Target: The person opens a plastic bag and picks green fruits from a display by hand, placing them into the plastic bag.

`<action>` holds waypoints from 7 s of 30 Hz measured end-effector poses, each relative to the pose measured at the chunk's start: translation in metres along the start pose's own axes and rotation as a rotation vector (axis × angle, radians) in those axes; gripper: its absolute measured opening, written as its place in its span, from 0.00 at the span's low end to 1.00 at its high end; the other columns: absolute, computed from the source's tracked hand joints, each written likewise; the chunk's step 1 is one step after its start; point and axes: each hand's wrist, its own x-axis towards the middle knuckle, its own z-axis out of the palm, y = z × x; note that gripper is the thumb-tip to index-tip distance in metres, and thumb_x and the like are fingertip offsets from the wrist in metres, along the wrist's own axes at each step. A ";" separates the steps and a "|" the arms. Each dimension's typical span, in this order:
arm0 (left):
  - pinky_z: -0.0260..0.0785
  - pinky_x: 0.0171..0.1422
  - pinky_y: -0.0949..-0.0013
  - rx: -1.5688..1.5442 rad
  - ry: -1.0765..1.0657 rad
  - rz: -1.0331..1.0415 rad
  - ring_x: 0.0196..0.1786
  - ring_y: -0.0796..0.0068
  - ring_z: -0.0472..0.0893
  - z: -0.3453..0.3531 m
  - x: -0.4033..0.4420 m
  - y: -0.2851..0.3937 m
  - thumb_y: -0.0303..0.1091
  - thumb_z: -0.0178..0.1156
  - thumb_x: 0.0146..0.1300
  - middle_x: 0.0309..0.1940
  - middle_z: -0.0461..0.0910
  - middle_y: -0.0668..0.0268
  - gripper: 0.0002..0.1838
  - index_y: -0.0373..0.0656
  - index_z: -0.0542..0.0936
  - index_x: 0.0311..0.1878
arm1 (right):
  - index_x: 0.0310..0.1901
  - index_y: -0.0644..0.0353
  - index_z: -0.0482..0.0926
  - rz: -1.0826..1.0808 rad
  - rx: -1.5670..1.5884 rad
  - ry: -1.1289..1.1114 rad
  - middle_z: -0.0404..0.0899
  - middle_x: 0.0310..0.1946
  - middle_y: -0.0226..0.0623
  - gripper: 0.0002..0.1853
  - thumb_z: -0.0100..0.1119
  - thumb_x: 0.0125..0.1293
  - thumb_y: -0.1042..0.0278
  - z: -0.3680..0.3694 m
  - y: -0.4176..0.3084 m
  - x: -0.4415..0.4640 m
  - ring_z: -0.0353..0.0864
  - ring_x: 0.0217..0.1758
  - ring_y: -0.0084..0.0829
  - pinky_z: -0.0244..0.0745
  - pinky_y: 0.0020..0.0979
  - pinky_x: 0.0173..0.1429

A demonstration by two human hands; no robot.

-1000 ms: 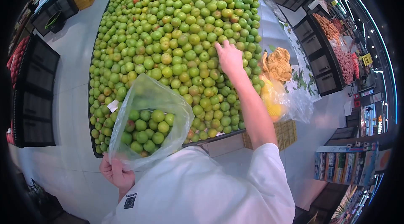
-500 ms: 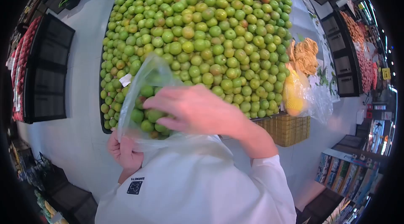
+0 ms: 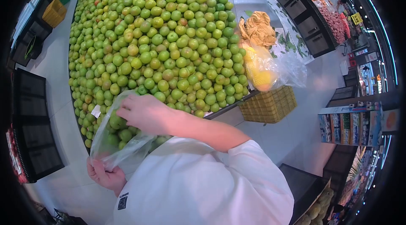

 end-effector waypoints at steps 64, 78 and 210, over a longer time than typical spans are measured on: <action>0.67 0.39 0.75 -0.039 0.028 -0.036 0.34 0.80 0.75 -0.001 -0.005 -0.001 0.33 0.56 0.67 0.31 0.80 0.64 0.09 0.34 0.76 0.37 | 0.50 0.61 0.76 -0.049 0.036 -0.046 0.79 0.44 0.39 0.24 0.71 0.52 0.66 -0.009 0.004 0.007 0.81 0.45 0.35 0.80 0.34 0.41; 0.66 0.41 0.77 0.017 -0.033 -0.049 0.35 0.81 0.75 -0.004 -0.008 -0.003 0.33 0.54 0.68 0.33 0.80 0.63 0.11 0.32 0.77 0.40 | 0.59 0.62 0.67 0.375 0.112 -0.078 0.78 0.44 0.47 0.36 0.70 0.56 0.50 -0.035 -0.042 0.003 0.81 0.45 0.47 0.78 0.40 0.42; 0.71 0.41 0.72 -0.091 0.068 -0.024 0.34 0.78 0.76 0.007 -0.008 0.003 0.33 0.56 0.68 0.34 0.79 0.62 0.11 0.32 0.75 0.41 | 0.46 0.60 0.78 -0.129 0.203 -0.229 0.77 0.43 0.41 0.15 0.64 0.57 0.68 -0.003 -0.030 0.011 0.78 0.48 0.42 0.78 0.37 0.44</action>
